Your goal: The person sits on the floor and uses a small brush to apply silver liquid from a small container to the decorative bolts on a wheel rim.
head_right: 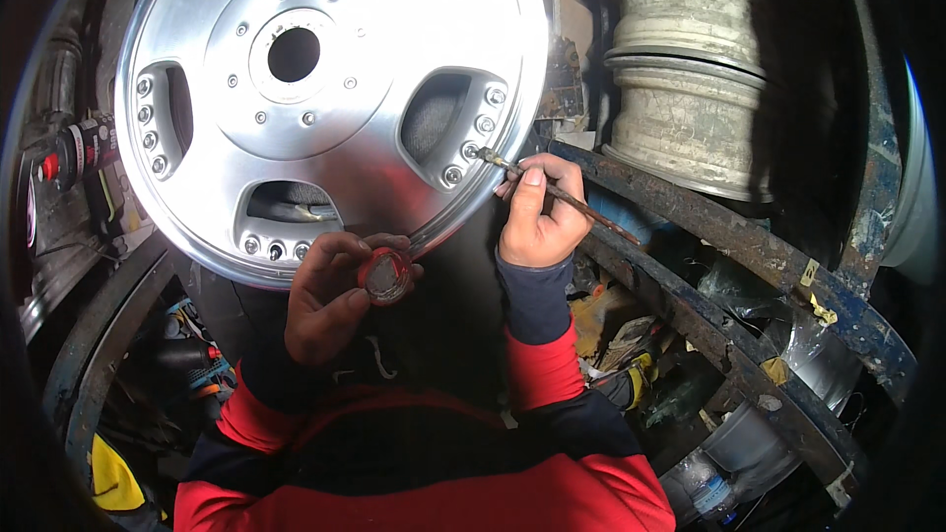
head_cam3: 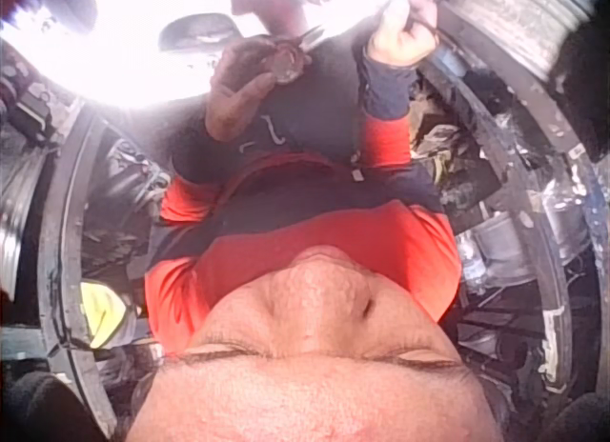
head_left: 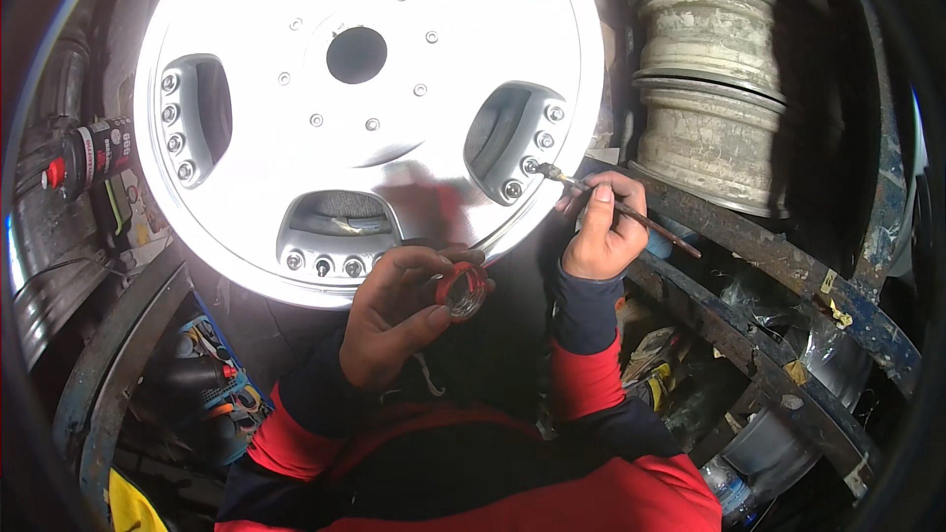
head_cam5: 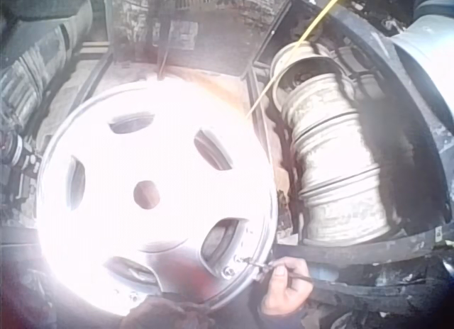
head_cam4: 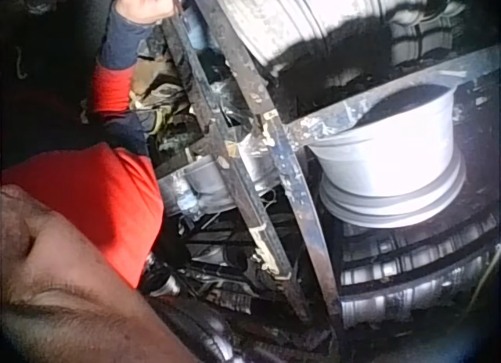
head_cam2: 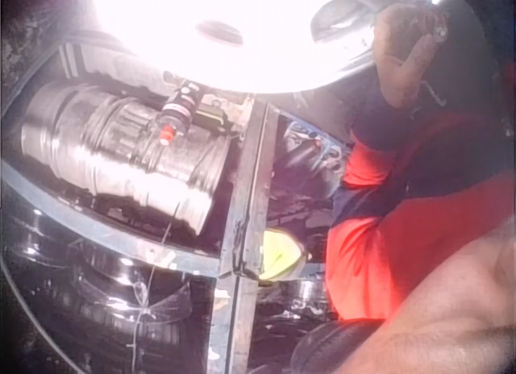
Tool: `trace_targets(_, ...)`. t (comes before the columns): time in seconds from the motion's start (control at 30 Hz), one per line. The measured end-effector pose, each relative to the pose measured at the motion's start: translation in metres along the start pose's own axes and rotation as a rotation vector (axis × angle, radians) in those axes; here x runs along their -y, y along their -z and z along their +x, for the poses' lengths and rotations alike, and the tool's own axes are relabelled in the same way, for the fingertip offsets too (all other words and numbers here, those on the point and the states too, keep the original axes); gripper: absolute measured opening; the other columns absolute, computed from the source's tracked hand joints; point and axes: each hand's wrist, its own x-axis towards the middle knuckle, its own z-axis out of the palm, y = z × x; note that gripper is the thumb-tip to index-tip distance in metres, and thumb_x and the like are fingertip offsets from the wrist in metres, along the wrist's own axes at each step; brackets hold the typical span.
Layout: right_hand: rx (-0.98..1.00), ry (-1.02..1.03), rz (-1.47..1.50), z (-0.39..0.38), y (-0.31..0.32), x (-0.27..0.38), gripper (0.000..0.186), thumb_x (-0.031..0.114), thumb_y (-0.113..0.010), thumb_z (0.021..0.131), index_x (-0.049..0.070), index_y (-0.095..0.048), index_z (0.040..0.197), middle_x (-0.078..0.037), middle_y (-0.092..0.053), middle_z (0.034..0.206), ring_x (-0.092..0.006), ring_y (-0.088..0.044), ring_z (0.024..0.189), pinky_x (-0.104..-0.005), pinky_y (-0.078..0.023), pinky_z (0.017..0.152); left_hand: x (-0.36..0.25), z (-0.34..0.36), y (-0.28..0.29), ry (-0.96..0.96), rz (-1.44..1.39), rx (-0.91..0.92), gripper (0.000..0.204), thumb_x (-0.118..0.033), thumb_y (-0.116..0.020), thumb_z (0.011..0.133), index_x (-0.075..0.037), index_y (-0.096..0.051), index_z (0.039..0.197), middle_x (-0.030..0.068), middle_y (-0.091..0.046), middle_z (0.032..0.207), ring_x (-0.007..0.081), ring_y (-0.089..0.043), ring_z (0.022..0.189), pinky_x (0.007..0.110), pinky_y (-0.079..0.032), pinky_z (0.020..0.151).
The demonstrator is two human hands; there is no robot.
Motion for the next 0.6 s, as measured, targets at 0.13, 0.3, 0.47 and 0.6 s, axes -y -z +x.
trace_targets(0.13, -0.002, -0.001, -0.018, -0.0019, 0.0010, 0.0000, 0.017, 0.013, -0.051, 0.096, -0.003, -0.055, 0.092, -0.007, -0.057, 0.073, -0.0110, -0.057, 0.060, -0.0237, -0.049, 0.058, 0.0014, 0.0004, 0.0003, -0.010, 0.013, -0.003, 0.036, -0.006, -0.061, 0.089, -0.004, -0.045, 0.121, 0.0183, -0.049, 0.131, 0.0307, -0.051, 0.122, 0.043, -0.040, 0.103)
trace_targets(0.3, -0.009, -0.009, 0.013, -0.0041, 0.0022, -0.0018, 0.018, 0.014, -0.051, 0.096, -0.003, -0.055, 0.092, -0.007, -0.057, 0.072, -0.0109, -0.057, 0.060, -0.0238, -0.049, 0.058, 0.0026, 0.0007, -0.0008, -0.013, -0.005, -0.007, 0.036, -0.005, -0.061, 0.088, -0.005, -0.045, 0.121, 0.0187, -0.049, 0.131, 0.0307, -0.052, 0.122, 0.043, -0.040, 0.103)
trace_targets(0.47, -0.006, -0.005, 0.040, -0.0057, 0.0022, -0.0023, 0.018, 0.014, -0.052, 0.096, -0.003, -0.054, 0.092, -0.007, -0.058, 0.072, -0.0109, -0.057, 0.061, -0.0234, -0.048, 0.058, 0.0057, 0.0015, 0.0000, -0.021, 0.046, -0.019, 0.038, -0.013, -0.065, 0.088, -0.008, -0.044, 0.120, 0.0227, -0.048, 0.130, 0.0344, -0.056, 0.116, 0.046, -0.044, 0.100)
trace_targets(0.6, -0.002, -0.006, 0.054, -0.0059, 0.0010, 0.0006, 0.018, 0.015, -0.052, 0.096, -0.003, -0.054, 0.092, -0.007, -0.057, 0.072, -0.0108, -0.057, 0.061, -0.0237, -0.048, 0.059, 0.0029, 0.0009, -0.0025, 0.001, 0.020, -0.034, 0.037, -0.009, -0.063, 0.087, -0.006, -0.046, 0.120, 0.0201, -0.048, 0.132, 0.0308, -0.052, 0.121, 0.043, -0.041, 0.103)
